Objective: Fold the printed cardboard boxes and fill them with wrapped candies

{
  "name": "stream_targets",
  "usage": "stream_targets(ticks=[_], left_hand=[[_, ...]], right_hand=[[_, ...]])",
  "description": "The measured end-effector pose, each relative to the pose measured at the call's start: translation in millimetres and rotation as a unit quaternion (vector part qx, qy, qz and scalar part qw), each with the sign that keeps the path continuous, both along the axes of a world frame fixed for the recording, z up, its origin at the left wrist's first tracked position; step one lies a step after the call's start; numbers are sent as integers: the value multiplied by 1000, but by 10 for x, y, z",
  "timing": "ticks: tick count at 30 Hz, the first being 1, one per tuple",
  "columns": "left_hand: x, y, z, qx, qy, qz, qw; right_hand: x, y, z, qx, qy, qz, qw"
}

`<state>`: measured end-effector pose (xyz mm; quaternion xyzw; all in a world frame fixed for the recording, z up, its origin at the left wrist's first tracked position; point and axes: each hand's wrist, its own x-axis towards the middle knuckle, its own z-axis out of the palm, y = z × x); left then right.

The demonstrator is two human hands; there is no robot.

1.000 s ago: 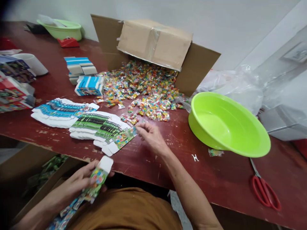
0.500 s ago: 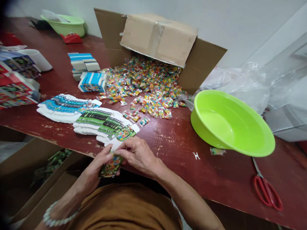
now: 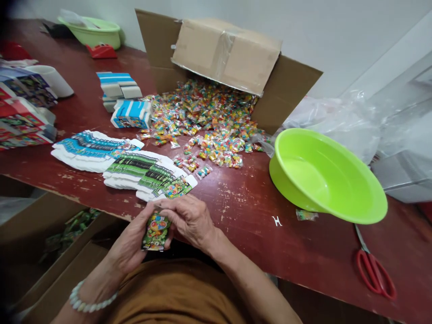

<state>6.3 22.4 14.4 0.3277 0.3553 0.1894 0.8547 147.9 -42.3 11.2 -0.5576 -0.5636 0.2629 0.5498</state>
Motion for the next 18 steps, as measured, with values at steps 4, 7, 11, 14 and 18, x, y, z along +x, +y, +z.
stream_targets(ticks=[4,7,11,14,18], left_hand=[[-16,11,16,-12,-27,-3,1000],[-18,-2,-21,11,-23,-8,1000],[-37,13,-53,6,-13,-22,1000],[-46,40,1,-5,20,4,1000],[1,28,66,-1,26,71,997]], right_hand=[[-21,6,53,-86,75,12,993],[-54,35,66,-176,243,14,954],[-50,49,97,-148,220,26,964],[-13,16,132,-62,64,47,995],[-26,-30,112,-11,-17,78,997]])
